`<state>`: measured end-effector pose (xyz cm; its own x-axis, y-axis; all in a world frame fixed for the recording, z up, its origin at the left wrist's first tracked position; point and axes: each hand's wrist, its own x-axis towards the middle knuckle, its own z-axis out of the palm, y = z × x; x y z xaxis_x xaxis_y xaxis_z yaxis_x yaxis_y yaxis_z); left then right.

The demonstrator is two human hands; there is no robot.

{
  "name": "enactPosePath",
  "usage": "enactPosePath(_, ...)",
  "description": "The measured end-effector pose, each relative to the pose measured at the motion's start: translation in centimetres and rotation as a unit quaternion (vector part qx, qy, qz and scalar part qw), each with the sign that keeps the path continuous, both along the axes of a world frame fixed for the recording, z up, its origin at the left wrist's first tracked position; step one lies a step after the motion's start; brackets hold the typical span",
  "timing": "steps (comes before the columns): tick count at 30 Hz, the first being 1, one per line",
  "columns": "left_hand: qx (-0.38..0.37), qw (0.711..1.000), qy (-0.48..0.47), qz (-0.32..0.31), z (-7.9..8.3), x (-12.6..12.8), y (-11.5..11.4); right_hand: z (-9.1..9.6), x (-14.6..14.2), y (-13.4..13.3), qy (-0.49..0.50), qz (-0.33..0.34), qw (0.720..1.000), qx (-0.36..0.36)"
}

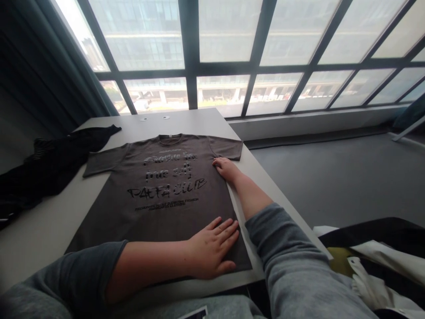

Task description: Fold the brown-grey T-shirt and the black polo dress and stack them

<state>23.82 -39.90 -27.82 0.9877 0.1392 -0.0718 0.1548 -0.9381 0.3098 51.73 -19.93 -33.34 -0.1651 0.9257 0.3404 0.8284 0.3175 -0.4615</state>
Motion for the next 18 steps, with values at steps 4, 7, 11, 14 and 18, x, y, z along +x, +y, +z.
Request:
enactPosePath(4, -0.054, 0.996, 0.003, -0.066, 1.1, -2.2, -0.8, -0.1, 0.0, 0.1, -0.004, -0.001, 1.000, 0.001)
enactPosePath(7, -0.051, 0.998, -0.001, -0.040, 1.5, -3.1, 1.9, -0.2, 0.1, 0.3, -0.002, 0.001, 1.000, 0.006)
enactPosePath(11, 0.034, 0.989, 0.039, 0.141, 1.1, -5.0, 8.1, -0.2, 0.1, 0.4, 0.002, 0.001, 1.000, 0.006)
enactPosePath(14, 0.073, 0.976, 0.083, 0.188, 0.3, -8.0, 10.3, -0.2, 0.1, 0.4, 0.005, -0.001, 1.000, 0.002)
enactPosePath(18, 0.069, 0.985, 0.066, 0.142, -0.3, -12.1, 7.9, -0.1, 0.0, 0.2, -0.003, 0.000, 1.000, 0.002)
